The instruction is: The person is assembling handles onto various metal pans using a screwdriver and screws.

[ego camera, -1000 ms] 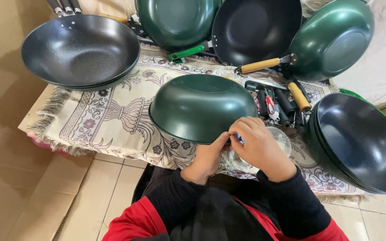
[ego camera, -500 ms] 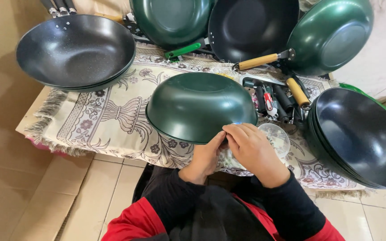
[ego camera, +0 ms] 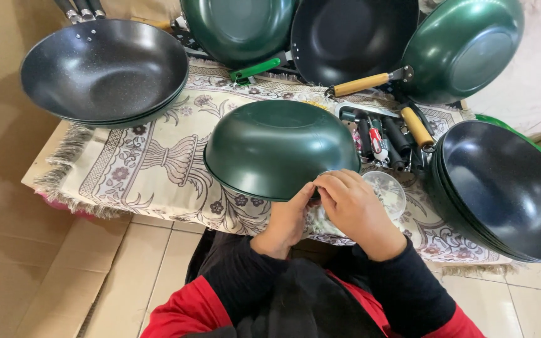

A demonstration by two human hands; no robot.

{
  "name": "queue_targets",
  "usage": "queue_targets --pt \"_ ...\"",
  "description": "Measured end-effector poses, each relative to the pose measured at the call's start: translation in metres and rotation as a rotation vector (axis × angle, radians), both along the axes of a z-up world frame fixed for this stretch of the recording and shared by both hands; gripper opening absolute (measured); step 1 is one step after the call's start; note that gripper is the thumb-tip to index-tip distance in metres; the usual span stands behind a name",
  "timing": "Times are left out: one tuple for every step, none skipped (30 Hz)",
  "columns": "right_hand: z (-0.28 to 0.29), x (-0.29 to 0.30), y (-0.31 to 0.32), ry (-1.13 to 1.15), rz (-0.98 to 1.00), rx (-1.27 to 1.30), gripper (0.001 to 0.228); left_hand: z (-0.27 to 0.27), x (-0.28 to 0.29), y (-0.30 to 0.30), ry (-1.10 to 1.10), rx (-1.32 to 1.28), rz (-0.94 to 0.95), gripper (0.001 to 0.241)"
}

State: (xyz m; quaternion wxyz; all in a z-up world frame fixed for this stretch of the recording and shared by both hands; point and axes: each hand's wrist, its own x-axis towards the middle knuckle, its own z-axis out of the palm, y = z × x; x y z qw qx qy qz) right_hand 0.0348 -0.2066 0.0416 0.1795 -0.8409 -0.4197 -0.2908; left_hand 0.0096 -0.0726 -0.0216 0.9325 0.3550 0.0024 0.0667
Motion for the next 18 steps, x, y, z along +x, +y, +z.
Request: queue_targets --pt "0.002 0.0 0.0 0.001 -0.001 0.0 0.007 0.002 0.0 0.0 0.001 0.0 -0.001 0.029" --pt "0.005 0.0 0.0 -0.013 -0.001 -0.022 0.007 0.004 0.0 0.0 0.037 -0.016 -0.001 0.034" --pt "0.007 0.0 0.0 -0.027 -0.001 -0.043 0.006 0.005 0.0 0.0 0.073 -0.032 0.0 0.04" --pt "0.008 -0.001 0.0 -0.027 -0.001 -0.044 0.006 0.004 0.0 0.0 0.073 -0.033 -0.001 0.04" --pt "0.01 -0.002 0.0 -0.021 0.007 -0.047 0.007 0.003 0.0 0.0 0.065 -0.02 -0.012 0.042" --pt "0.011 -0.003 0.0 -0.015 0.014 -0.049 0.008 0.001 0.0 0.0 0.057 -0.006 -0.023 0.043" --pt "0.01 -0.003 0.001 -0.015 0.014 -0.049 0.008 0.003 0.0 -0.001 0.056 -0.007 -0.024 0.043" --pt "0.01 -0.003 0.001 -0.005 0.014 -0.047 0.008 0.004 -0.001 -0.001 0.069 -0.02 -0.017 0.043" --pt "0.009 -0.003 0.002 0.006 0.015 -0.044 0.009 0.005 -0.001 -0.002 0.082 -0.032 -0.011 0.043" --pt "0.008 -0.004 0.002 0.008 0.014 -0.045 0.009 0.002 -0.001 -0.002 0.084 -0.033 -0.011 0.043" --pt "0.007 -0.004 0.002 0.014 0.01 -0.04 0.009 0.0 -0.001 -0.002 0.064 -0.031 -0.024 0.044" --pt "0.007 -0.004 0.002 0.017 0.006 -0.035 0.009 -0.002 0.001 -0.001 0.043 -0.029 -0.036 0.046" --pt "0.007 -0.004 0.002 0.017 0.007 -0.035 0.009 0.0 -0.001 -0.001 0.043 -0.029 -0.036 0.046" --pt "0.008 -0.004 0.003 0.023 0.01 -0.026 0.01 0.003 -0.001 -0.001 0.074 -0.035 -0.038 0.046" --pt "0.008 -0.004 0.003 0.029 0.013 -0.017 0.01 0.006 -0.002 0.0 0.105 -0.042 -0.039 0.046" --pt "0.006 -0.004 0.002 0.029 0.012 -0.017 0.01 0.007 -0.003 0.0 0.106 -0.042 -0.04 0.046" --pt "0.005 -0.004 0.002 0.026 0.004 -0.016 0.009 0.009 -0.003 0.0 0.109 -0.035 -0.031 0.046" --pt "0.003 -0.003 0.001 0.023 -0.004 -0.016 0.009 0.011 -0.002 0.0 0.111 -0.029 -0.023 0.046"
